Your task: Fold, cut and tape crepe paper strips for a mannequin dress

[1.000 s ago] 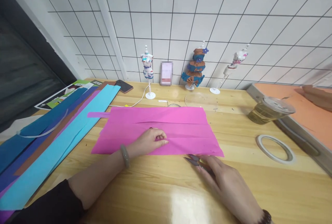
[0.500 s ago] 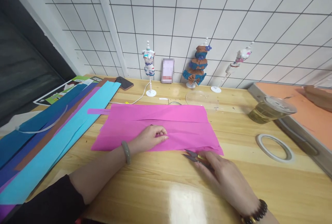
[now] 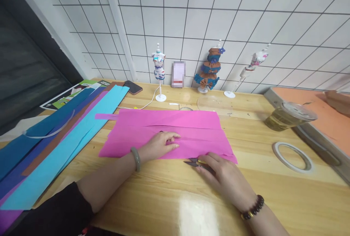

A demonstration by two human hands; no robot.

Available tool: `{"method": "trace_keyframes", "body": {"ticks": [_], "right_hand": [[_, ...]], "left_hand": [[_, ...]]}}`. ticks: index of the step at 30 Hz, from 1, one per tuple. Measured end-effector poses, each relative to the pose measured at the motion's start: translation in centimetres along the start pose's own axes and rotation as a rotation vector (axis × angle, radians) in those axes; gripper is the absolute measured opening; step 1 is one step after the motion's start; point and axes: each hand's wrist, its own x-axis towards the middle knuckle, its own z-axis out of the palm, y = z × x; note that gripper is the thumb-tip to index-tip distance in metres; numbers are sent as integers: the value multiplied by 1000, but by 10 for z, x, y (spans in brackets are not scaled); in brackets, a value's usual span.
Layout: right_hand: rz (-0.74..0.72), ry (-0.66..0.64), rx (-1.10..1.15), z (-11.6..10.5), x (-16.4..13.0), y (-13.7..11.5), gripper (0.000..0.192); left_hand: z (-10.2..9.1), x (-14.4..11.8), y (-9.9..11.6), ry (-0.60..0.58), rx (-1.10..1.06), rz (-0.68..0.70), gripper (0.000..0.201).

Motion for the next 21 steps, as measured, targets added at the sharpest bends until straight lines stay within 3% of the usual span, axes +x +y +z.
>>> {"method": "trace_keyframes", "body": {"ticks": [6, 12, 21], "right_hand": [[41, -51, 38, 1, 3, -1, 26], [79, -61, 36, -1, 8, -5, 32], [4, -37, 67, 1, 13, -2, 31]], "left_hand": [[0, -4, 1, -16, 132, 118, 52], [-1, -8, 1, -76, 251, 246, 34], [-1, -9, 0, -104, 328, 311, 34]]}}
